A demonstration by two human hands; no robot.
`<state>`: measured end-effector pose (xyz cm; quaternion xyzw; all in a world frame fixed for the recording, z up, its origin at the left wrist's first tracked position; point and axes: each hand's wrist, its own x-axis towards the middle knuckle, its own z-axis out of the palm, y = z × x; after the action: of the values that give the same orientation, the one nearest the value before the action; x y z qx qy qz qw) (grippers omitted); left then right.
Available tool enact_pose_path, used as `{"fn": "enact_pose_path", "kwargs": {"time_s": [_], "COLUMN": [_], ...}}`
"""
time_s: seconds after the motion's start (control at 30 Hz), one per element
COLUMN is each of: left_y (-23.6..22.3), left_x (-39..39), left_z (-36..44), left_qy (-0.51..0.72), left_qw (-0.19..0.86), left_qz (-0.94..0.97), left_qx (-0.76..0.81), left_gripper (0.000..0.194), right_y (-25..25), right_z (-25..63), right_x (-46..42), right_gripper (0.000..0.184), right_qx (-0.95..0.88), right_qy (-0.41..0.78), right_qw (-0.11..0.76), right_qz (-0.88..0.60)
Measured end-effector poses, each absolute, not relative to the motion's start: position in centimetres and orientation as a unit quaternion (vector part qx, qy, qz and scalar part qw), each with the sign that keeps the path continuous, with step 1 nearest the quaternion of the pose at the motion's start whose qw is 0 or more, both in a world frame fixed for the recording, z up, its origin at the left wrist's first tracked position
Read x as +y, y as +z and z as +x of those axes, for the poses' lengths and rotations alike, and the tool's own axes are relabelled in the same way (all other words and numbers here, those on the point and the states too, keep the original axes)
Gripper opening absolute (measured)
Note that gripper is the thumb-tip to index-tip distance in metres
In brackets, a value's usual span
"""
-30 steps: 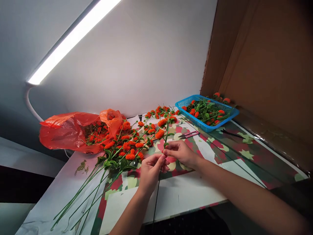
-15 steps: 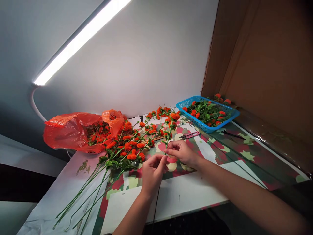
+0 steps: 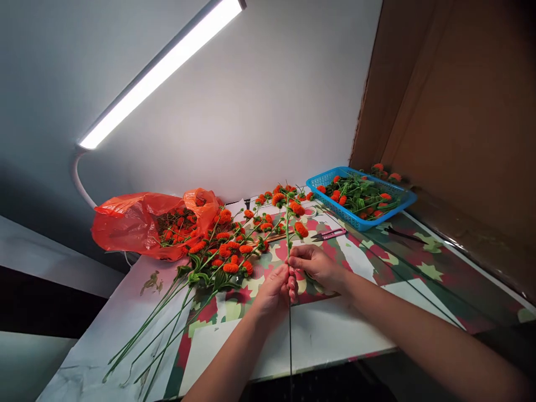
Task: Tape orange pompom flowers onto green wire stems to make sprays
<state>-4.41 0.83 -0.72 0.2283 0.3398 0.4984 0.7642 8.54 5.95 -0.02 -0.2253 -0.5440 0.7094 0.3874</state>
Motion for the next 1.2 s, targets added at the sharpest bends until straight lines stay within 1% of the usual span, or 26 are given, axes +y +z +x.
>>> {"fn": "enact_pose_path", "kwargs": {"time_s": [0.1,0.23,0.3,0.37,0.47,0.53,0.57,0.6,0.63,0.67,0.7,0.73,0.77,0.87,1.0,1.1,1.2], "left_y": [-0.8,0.2,1.0,1.6,1.9,2.1,2.5,2.9,3.5,4.1,4.7,5.2,5.5,5.4,4.5,4.4,4.2], "left_x": [1.0,1.5,2.0,2.7,4.1,5.3,6.1,6.9,7.9,9.0,10.2,11.4,12.7,16.1,19.4,21.1,22.1], "left_z": [-4.4,-4.6,-4.5,-4.1,-3.4,-3.2,-3.2,-3.3,-3.5,-3.6,-3.7,-3.6,-3.5,-2.8,-1.9,-1.6,-1.3], "left_qy": [0.489,0.498,0.493,0.488,0.467,0.446,0.441,0.437,0.425,0.406,0.346,0.254,0.219,0.150,0.082,0.049,0.015], "left_qw": [0.735,0.633,0.593,0.588,0.642,0.645,0.612,0.542,0.441,0.302,0.152,0.031,0.002,-0.021,-0.022,-0.001,0.042], "left_qz": [0.295,0.409,0.454,0.479,0.471,0.489,0.522,0.573,0.634,0.683,0.719,0.747,0.750,0.744,0.712,0.694,0.681], "left_qx": [0.365,0.429,0.446,0.431,0.384,0.382,0.399,0.432,0.474,0.527,0.583,0.614,0.624,0.651,0.697,0.719,0.731], "left_gripper": [0.035,0.030,0.029,0.029,0.031,0.033,0.034,0.036,0.038,0.036,0.031,0.026,0.022,0.016,0.018,0.018,0.021], "right_y": [0.0,0.2,0.2,0.2,0.4,0.6,0.8,1.1,1.3,1.6,1.8,1.9,2.0,1.8,1.2,1.2,1.5], "right_z": [9.0,9.4,9.6,9.8,10.3,10.7,11.0,11.2,11.4,11.6,11.8,12.0,12.1,12.5,12.9,13.0,13.0], "right_x": [6.4,7.1,7.4,7.6,8.1,8.5,8.7,8.9,9.0,9.2,9.3,9.4,9.5,9.8,10.3,10.5,10.4], "right_gripper": [0.035,0.035,0.035,0.034,0.033,0.034,0.035,0.036,0.036,0.036,0.036,0.035,0.035,0.035,0.034,0.032,0.032], "right_qx": [-0.568,-0.609,-0.603,-0.578,-0.531,-0.508,-0.500,-0.493,-0.487,-0.483,-0.483,-0.485,-0.488,-0.503,-0.509,-0.510,-0.508], "right_qy": [0.680,0.613,0.606,0.621,0.649,0.652,0.650,0.647,0.645,0.643,0.641,0.637,0.634,0.627,0.625,0.626,0.629], "right_qw": [0.393,0.421,0.437,0.454,0.477,0.492,0.499,0.506,0.510,0.514,0.515,0.515,0.516,0.511,0.514,0.517,0.517], "right_qz": [-0.248,-0.274,-0.278,-0.273,-0.265,-0.273,-0.280,-0.287,-0.294,-0.298,-0.302,-0.305,-0.307,-0.304,-0.293,-0.286,-0.281]}}
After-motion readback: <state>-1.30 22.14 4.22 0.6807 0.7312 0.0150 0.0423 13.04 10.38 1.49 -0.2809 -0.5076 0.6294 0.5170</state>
